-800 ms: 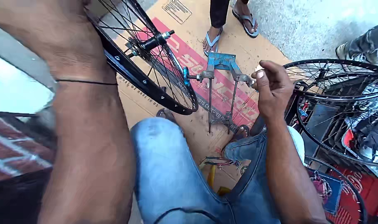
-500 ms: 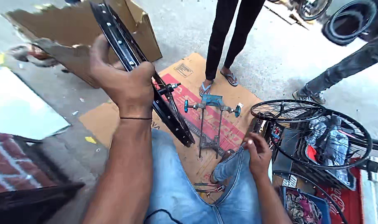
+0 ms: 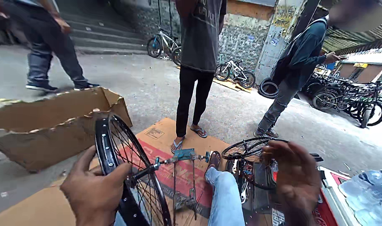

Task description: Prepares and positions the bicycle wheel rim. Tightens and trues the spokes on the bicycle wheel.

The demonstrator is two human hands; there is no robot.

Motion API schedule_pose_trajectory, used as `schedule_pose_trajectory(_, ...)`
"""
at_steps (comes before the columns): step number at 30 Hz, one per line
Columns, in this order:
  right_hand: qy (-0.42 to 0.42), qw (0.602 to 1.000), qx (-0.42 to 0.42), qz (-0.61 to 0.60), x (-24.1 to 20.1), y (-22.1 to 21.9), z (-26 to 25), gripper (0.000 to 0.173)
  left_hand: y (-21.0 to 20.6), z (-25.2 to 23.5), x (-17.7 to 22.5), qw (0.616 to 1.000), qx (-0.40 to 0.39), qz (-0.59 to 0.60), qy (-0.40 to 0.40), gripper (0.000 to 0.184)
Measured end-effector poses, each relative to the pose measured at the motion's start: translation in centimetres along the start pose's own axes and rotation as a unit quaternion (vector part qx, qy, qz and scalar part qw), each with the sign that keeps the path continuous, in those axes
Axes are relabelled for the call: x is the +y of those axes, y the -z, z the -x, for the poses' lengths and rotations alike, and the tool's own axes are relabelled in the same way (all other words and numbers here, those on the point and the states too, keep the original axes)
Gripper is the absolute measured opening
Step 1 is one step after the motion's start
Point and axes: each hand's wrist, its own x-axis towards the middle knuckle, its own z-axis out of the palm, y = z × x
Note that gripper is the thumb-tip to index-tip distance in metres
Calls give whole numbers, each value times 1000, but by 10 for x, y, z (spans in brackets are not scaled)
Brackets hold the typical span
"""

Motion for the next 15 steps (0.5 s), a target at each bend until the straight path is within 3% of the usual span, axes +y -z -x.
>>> schedule_pose_trajectory(3,93,996,-6,7,-38,20,-46,59,-2,9,-19,1000,-25,3,-3,84)
schedule_pose_trajectory(6,89,996,-15,-2,-43,26,-53,57,-8,18,-40,1000,-7,1,-4,84)
schedule_pose_trajectory(9,14,999,-38,2,-19,17,-23,54,-12,28,-59,1000,11,-1,22,81)
schedule_pose_trajectory(11,-80,995,-57,5,8,0,17,52,-10,38,-68,999,17,-10,44,78)
schedule_pose_trajectory(15,-255,958,-128,-31,56,-54,101,57,-9,45,-68,997,30,-4,65,80)
